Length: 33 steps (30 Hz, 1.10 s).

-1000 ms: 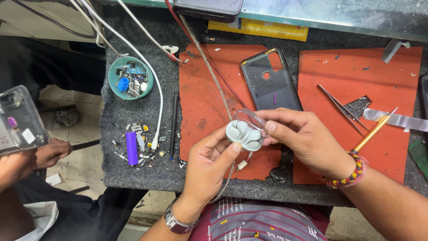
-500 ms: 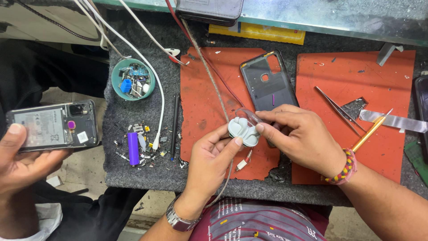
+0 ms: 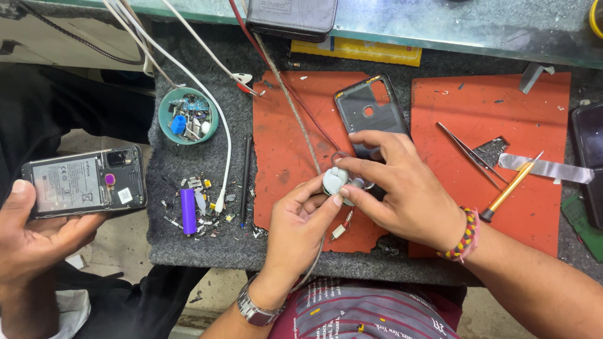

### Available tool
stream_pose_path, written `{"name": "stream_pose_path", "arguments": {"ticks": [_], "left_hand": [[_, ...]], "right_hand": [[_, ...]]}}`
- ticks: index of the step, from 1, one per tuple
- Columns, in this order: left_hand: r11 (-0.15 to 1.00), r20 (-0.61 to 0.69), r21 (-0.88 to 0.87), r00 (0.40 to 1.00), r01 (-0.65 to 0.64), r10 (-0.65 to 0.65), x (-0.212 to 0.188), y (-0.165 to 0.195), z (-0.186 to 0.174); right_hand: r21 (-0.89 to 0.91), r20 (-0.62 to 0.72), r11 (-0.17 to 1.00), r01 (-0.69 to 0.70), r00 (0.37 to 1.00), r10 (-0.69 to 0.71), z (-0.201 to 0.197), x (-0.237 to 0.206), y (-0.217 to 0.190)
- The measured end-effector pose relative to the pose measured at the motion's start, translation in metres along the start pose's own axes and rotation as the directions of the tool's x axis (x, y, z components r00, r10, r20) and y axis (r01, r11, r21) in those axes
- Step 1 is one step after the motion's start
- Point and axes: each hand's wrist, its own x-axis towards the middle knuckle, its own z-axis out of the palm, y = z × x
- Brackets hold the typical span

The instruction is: The person opens a wireless earbud charging case and uses a small screwdriver to adjust components on the internal circuit board. They then remove one earbud from the case and use a metal prying tool to separate its outer shell from the internal electronics.

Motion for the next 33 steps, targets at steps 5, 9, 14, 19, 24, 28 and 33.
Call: {"name": "stream_pose_path", "arguments": {"ticks": [5,9,14,19,24,28,33], "left_hand": [[1.0,0.008,0.019,1.0,-0.014,0.014,-0.002,-0.001,0.0],[1.0,0.008,0.009,1.0,-0.012,0.012,-0.003,0.0,-0.001],[0.998,-0.031,0.025,0.998,0.064,-0.063,-0.004,0.001,-0.001],[0.998,-0.014,0.06,1.0,0.006,-0.005,-0.003,0.002,0.001],[0.997,-0.049,0.016,0.996,0.079,-0.078,-0.002,0.002,0.001],[0.999,-0.024,0.048,1.0,0.005,-0.003,-0.002,0.0,0.0],[1.0,-0.022,0.029,1.0,0.007,-0.006,-0.002,-0.002,-0.001]], "right_hand": [[0.03,0.027,0.999,-0.015,1.0,0.014,0.001,0.003,-0.001],[0.14,0.042,0.986,-0.086,0.996,0.081,0.002,0.003,0.002],[0.262,-0.033,0.955,-0.141,0.987,0.155,0.003,0.0,0.013],[0.691,0.024,0.644,-0.328,0.901,0.433,0.006,-0.001,0.03],[0.721,0.174,0.563,-0.404,0.892,0.418,0.005,-0.003,0.036],[0.693,0.198,0.611,-0.383,0.916,0.35,0.003,-0.006,0.031],[0.759,0.232,0.505,-0.411,0.895,0.381,0.001,-0.007,0.029]]}}
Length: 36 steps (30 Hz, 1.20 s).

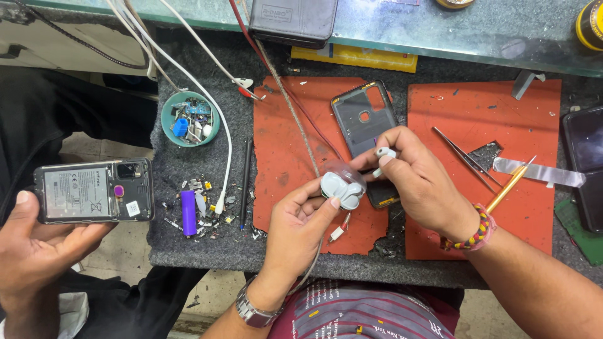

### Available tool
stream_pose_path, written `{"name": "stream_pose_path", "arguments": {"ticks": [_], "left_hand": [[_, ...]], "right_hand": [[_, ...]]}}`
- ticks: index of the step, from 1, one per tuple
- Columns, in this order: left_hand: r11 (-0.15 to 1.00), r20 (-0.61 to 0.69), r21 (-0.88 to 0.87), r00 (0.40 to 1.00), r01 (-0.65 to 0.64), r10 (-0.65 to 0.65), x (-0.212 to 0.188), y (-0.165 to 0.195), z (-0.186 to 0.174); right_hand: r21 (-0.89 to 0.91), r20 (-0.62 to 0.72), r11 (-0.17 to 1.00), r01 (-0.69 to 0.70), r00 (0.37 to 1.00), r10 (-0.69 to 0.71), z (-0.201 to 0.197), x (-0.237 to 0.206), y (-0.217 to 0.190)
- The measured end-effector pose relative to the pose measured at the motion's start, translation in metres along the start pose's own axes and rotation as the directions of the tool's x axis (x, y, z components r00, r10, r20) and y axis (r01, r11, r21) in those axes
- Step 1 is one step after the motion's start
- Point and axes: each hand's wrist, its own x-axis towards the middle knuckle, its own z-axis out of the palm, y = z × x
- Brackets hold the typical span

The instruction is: The person opens a wireless earbud charging case and uses a small screwdriver to adjust components on the internal circuit board. They then remove one earbud from the case and use a metal prying tool to separate its outer shell from the internal electronics.

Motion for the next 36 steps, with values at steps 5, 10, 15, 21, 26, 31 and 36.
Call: {"name": "stream_pose_path", "arguments": {"ticks": [5,10,15,21,26,31,36], "left_hand": [[1.0,-0.014,-0.01,1.0,0.027,-0.027,0.0,0.001,0.001],[0.996,-0.019,-0.052,0.998,0.066,-0.067,-0.001,0.004,0.004],[0.999,0.004,-0.004,0.999,0.033,-0.033,0.001,0.008,0.008],[0.984,0.065,0.17,0.997,-0.046,0.035,0.024,0.016,0.017],[0.967,0.151,0.212,0.982,-0.145,0.114,0.067,0.02,0.026],[0.92,0.125,0.367,0.987,-0.136,0.096,0.101,0.023,0.036],[0.917,0.121,0.375,0.988,-0.139,0.1,0.102,0.034,0.043]], "right_hand": [[0.053,-0.028,0.998,-0.027,0.999,0.029,-0.001,0.001,0.006],[0.089,0.027,0.996,-0.005,1.0,0.002,-0.003,0.001,0.012],[0.083,0.04,0.996,0.046,0.998,-0.049,-0.009,-0.001,0.008],[0.103,-0.031,0.992,0.075,0.997,-0.072,-0.019,-0.002,0.001],[0.029,-0.1,0.98,0.197,0.976,-0.194,-0.029,0.005,0.003],[0.094,-0.188,0.986,0.14,0.975,-0.121,-0.043,0.011,0.008],[0.154,-0.167,0.966,0.21,0.969,-0.184,-0.045,0.006,0.005]]}}
